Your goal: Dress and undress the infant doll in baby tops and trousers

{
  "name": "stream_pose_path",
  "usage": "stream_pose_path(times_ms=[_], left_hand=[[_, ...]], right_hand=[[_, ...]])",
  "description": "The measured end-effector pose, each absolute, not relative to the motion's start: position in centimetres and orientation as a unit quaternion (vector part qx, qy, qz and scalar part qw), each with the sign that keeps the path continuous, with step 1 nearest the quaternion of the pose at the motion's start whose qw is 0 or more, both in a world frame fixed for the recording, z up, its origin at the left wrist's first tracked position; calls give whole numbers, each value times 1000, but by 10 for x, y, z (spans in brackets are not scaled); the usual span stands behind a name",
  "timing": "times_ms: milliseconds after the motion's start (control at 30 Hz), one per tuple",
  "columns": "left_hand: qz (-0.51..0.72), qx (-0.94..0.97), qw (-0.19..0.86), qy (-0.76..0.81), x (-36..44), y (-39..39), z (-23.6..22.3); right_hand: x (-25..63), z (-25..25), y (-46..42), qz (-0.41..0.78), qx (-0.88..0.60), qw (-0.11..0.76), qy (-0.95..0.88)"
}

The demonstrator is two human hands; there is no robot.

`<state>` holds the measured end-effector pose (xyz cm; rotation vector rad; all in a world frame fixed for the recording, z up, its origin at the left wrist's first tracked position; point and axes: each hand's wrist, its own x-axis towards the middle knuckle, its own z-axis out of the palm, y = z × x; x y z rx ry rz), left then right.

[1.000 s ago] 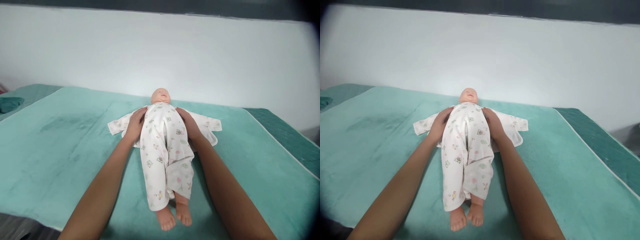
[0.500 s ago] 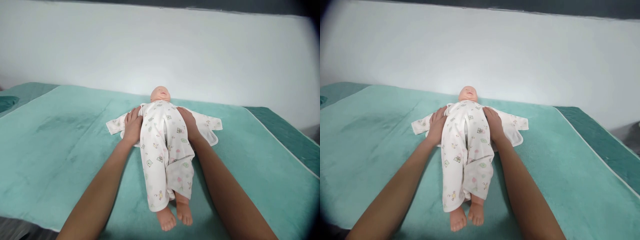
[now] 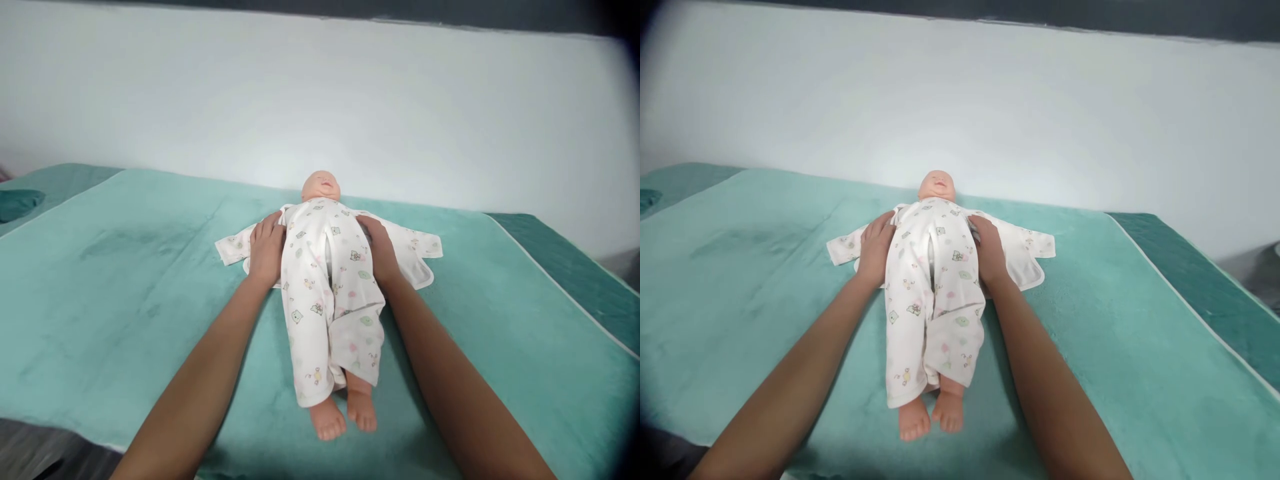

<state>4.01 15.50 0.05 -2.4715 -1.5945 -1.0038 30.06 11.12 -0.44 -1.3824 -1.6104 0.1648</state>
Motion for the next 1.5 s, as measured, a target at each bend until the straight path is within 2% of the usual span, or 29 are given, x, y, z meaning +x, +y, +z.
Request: stream_pose_path(times_ms=[133, 233, 333, 433, 600, 833, 1000, 1133, 1333, 1500], left_hand=[[-330, -807, 5, -490, 30, 133, -5], [-340, -818, -4, -464, 18, 101, -7], [-385, -799, -45, -459, 5, 57, -5], [-431, -763, -138, -461, -1, 7, 0], [-420, -773, -238, -411, 14, -62, 6], [-377, -808, -195, -409, 23, -98, -1], [-404, -806, -132, -412, 25, -99, -11], [-423, -795, -124, -417, 30, -103, -6], [-448, -787, -129, -404, 27, -127, 13], [-421, -801, -116, -410, 28, -143, 4]], right_hand=[[286, 0, 77, 176, -546, 583, -575], [276, 4, 41, 219, -546, 599, -543], [269, 6, 1, 207, -547, 610, -536], [264, 4, -36, 172, -518, 588, -597], [261, 3, -70, 148, -503, 479, -704], [252, 6, -99, 128, -539, 419, -719], [243, 16, -118, 105, -566, 365, -731], [237, 23, -117, 90, -572, 334, -744], [233, 17, -113, 65, -562, 358, -742], [234, 8, -123, 113, -574, 402, -704]])
